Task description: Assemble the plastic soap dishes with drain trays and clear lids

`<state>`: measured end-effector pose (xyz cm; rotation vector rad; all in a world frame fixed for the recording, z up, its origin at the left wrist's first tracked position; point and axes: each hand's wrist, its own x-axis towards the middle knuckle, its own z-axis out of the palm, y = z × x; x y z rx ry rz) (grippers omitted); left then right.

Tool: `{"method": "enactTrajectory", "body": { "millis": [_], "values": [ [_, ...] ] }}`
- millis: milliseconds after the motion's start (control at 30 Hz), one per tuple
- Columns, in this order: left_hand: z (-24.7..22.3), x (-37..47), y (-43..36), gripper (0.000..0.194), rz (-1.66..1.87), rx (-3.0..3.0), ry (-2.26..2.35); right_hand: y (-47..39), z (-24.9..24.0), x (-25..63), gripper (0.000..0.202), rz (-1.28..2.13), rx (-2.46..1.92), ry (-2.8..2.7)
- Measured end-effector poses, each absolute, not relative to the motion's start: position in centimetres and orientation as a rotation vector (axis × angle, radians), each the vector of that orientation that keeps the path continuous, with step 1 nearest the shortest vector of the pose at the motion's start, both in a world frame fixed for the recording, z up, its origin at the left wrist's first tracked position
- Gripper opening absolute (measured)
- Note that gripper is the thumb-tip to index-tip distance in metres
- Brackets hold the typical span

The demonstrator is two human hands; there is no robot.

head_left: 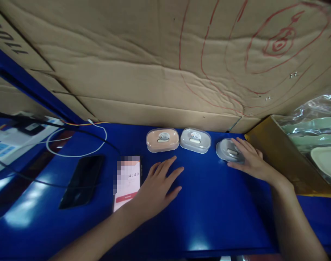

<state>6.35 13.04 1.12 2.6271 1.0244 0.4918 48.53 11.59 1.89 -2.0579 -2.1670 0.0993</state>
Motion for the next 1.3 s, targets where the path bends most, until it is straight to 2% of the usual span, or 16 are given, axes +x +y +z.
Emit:
{"method": "enactTrajectory", "body": {
  "millis": [200,467,600,767,867,967,1067,1167,1300],
  "values": [
    [1.3,6.5,12.6,0.051,0.428,2.66,0.928,9.0,3.0,46.9,0.085,0.313,-1.829,-2.303],
    [1.8,6.6,11.8,0.066,0.346,2.714,0.669,8.5,5.3,42.8,0.084,0.562,-1.552,-2.384],
    [1.9,6.8,11.4,0.069,0.281,2.735,0.574,10.6,3.0,45.6,0.075,0.315,-1.753,-2.152],
    [1.8,6.9,11.4,0.069,0.195,2.771,0.55,12.9,-1.0,47.8,0.076,0.113,-1.892,-2.074],
    [1.8,7.0,11.5,0.067,0.188,2.794,0.561,12.8,-0.5,46.9,0.07,0.071,-1.894,-2.083],
    [1.8,7.1,11.5,0.064,0.212,2.798,0.571,11.4,2.3,44.5,0.052,0.073,-1.781,-2.114],
    [1.8,7.1,11.6,0.065,0.225,2.796,0.586,9.4,4.8,41.9,0.04,0.279,-1.617,-2.33],
    [1.8,7.0,11.6,0.064,0.226,2.79,0.591,7.7,5.2,40.0,0.054,0.505,-1.559,-2.485],
    [1.4,7.0,11.7,0.063,0.265,2.777,0.576,6.9,4.7,39.0,0.054,0.647,-1.671,-2.448]
  ]
}}
